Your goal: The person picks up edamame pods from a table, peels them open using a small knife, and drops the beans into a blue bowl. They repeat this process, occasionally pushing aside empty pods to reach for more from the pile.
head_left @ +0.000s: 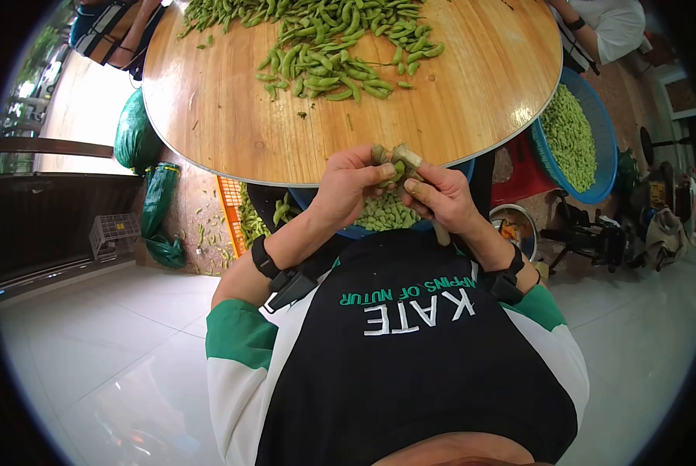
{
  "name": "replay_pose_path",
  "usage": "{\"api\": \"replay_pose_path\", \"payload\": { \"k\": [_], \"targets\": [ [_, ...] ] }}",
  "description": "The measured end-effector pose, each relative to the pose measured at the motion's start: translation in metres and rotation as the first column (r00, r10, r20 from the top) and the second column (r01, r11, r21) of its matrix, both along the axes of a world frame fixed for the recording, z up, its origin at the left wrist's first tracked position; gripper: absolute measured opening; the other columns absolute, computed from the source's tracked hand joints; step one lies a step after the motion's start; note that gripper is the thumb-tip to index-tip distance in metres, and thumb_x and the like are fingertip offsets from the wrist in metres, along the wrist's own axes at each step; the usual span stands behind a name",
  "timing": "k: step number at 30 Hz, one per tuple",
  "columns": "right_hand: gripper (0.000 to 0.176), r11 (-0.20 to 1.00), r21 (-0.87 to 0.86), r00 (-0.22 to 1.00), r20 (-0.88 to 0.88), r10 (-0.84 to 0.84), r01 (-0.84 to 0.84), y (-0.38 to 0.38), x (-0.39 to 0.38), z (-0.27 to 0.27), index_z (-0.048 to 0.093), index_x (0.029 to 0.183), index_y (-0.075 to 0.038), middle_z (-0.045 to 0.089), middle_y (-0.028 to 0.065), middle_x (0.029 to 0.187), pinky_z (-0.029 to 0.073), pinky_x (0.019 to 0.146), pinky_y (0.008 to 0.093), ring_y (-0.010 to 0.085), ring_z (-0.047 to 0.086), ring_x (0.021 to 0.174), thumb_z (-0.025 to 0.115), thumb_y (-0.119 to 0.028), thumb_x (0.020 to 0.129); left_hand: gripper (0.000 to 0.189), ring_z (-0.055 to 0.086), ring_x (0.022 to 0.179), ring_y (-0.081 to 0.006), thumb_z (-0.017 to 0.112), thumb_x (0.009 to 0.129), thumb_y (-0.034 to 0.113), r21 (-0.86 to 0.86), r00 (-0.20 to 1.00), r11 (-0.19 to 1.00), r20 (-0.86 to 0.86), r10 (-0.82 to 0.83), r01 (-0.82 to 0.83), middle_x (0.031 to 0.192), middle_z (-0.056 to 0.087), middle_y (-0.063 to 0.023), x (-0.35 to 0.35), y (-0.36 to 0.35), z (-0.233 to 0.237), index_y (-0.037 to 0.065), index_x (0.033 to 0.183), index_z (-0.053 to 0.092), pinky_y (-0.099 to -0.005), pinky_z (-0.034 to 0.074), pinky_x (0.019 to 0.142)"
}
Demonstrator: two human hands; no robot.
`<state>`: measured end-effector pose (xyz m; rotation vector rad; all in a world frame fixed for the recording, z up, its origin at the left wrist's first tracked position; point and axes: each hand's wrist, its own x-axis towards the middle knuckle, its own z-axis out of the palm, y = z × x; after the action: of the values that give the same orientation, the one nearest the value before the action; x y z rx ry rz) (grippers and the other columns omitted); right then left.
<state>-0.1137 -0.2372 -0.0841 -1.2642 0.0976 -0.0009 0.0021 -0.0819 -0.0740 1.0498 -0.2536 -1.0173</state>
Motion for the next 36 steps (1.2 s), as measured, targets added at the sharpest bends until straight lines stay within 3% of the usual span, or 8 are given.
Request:
{"api": "replay_pose_path", "payload": {
  "k": [2, 5, 8, 10, 17, 20, 22, 36],
  "targets": [
    [0.029, 0.99, -0.137, 0.996, 0.086, -0.008, 0.019, -0.003, -0.002, -0.001, 0.056, 0.122, -0.003, 0.059, -0.0009, 0.074, 0.032, 0.044, 0.0167, 0.002, 0.043, 0.052, 0.054, -0.01, 0.094, 0.005, 0.054, 0.065, -0.0058, 0.06, 0.086, 0.006, -0.039, 0.998, 0.999, -0.057, -0.038, 0.036, 0.079, 0.062, -0.001, 0.0, 0.0, -0.002, 0.003, 0.09, 0.061, -0.0181, 0.038, 0.054],
    [0.034, 0.996, 0.042, 0.996, -0.053, 0.077, -0.075, -0.008, 0.0, 0.001, 0.054, 0.126, -0.002, 0.059, -0.0009, 0.075, 0.033, 0.048, 0.0164, 0.001, 0.044, 0.055, 0.055, -0.008, 0.093, 0.004, 0.053, 0.062, -0.0063, 0.059, 0.085, 0.005, -0.043, 0.987, 0.998, -0.154, -0.04, 0.034, 0.076, 0.061, -0.0013, 0.001, -0.003, -0.001, 0.002, 0.089, 0.061, -0.0181, 0.037, 0.052],
    [0.036, 0.999, -0.016, 0.998, -0.051, 0.03, -0.031, -0.004, -0.001, 0.002, 0.052, 0.128, -0.001, 0.06, -0.0003, 0.076, 0.038, 0.053, 0.0172, 0.0024, 0.048, 0.06, 0.056, -0.008, 0.092, 0.004, 0.051, 0.058, -0.0063, 0.058, 0.083, 0.003, -0.033, 0.994, 0.999, -0.111, 0.021, -0.025, 0.073, 0.061, -0.0016, -0.002, -0.007, 0.001, 0.002, 0.085, 0.061, -0.0185, 0.035, 0.049],
    [0.038, 0.965, -0.257, 0.997, 0.072, -0.035, 0.053, -0.001, 0.0, 0.0, 0.052, 0.128, 0.0, 0.062, 0.0008, 0.078, 0.042, 0.058, 0.0186, 0.0045, 0.053, 0.066, 0.057, -0.007, 0.091, 0.006, 0.049, 0.055, -0.0061, 0.056, 0.08, 0.002, 0.013, 1.0, 1.0, -0.005, -0.017, 0.017, 0.07, 0.06, -0.0019, 0.002, -0.008, 0.0, 0.001, 0.082, 0.061, -0.0191, 0.035, 0.048],
    [0.029, 0.928, -0.341, 0.981, 0.165, -0.099, 0.151, -0.004, 0.001, 0.0, 0.055, 0.117, 0.001, 0.062, 0.002, 0.08, 0.045, 0.061, 0.0209, 0.0055, 0.055, 0.069, 0.06, -0.003, 0.088, 0.004, 0.041, 0.048, -0.0048, 0.057, 0.077, 0.002, 0.152, 0.998, 0.987, 0.025, -0.059, 0.055, 0.064, 0.057, -0.0014, 0.0, -0.011, 0.008, 0.0, 0.078, 0.06, -0.0192, 0.029, 0.043],
    [0.025, 0.919, -0.362, 0.979, 0.176, -0.1, 0.159, -0.005, 0.002, -0.004, 0.055, 0.112, 0.001, 0.06, 0.0011, 0.079, 0.042, 0.055, 0.0198, 0.0052, 0.052, 0.063, 0.059, -0.002, 0.088, 0.007, 0.046, 0.055, -0.006, 0.056, 0.077, 0.006, 0.245, 0.974, 0.965, 0.177, -0.139, 0.093, 0.066, 0.056, -0.0008, -0.001, -0.008, 0.005, 0.0, 0.076, 0.06, -0.0222, 0.035, 0.048],
    [0.023, 0.785, -0.559, 0.95, 0.292, -0.114, 0.266, -0.003, 0.004, -0.004, 0.056, 0.106, 0.001, 0.058, 0.0005, 0.076, 0.042, 0.057, 0.0207, 0.0053, 0.05, 0.064, 0.061, -0.003, 0.085, 0.009, 0.047, 0.057, -0.0065, 0.057, 0.078, 0.008, 0.304, 0.941, 0.944, 0.262, -0.212, 0.128, 0.066, 0.055, -0.0008, -0.003, -0.006, 0.003, -0.001, 0.078, 0.06, -0.0231, 0.037, 0.05],
    [0.015, 0.914, -0.392, 0.995, 0.064, -0.082, 0.101, -0.001, 0.006, 0.001, 0.055, 0.091, 0.0, 0.054, 0.0028, 0.07, 0.041, 0.059, 0.0246, 0.0072, 0.048, 0.066, 0.064, -0.007, 0.082, 0.016, 0.053, 0.062, -0.0099, 0.062, 0.08, 0.012, 0.383, 0.888, 0.922, 0.402, -0.224, 0.059, 0.067, 0.058, -0.0048, -0.005, 0.024, 0.03, -0.003, 0.083, 0.06, -0.027, 0.043, 0.055]
  ]
}}
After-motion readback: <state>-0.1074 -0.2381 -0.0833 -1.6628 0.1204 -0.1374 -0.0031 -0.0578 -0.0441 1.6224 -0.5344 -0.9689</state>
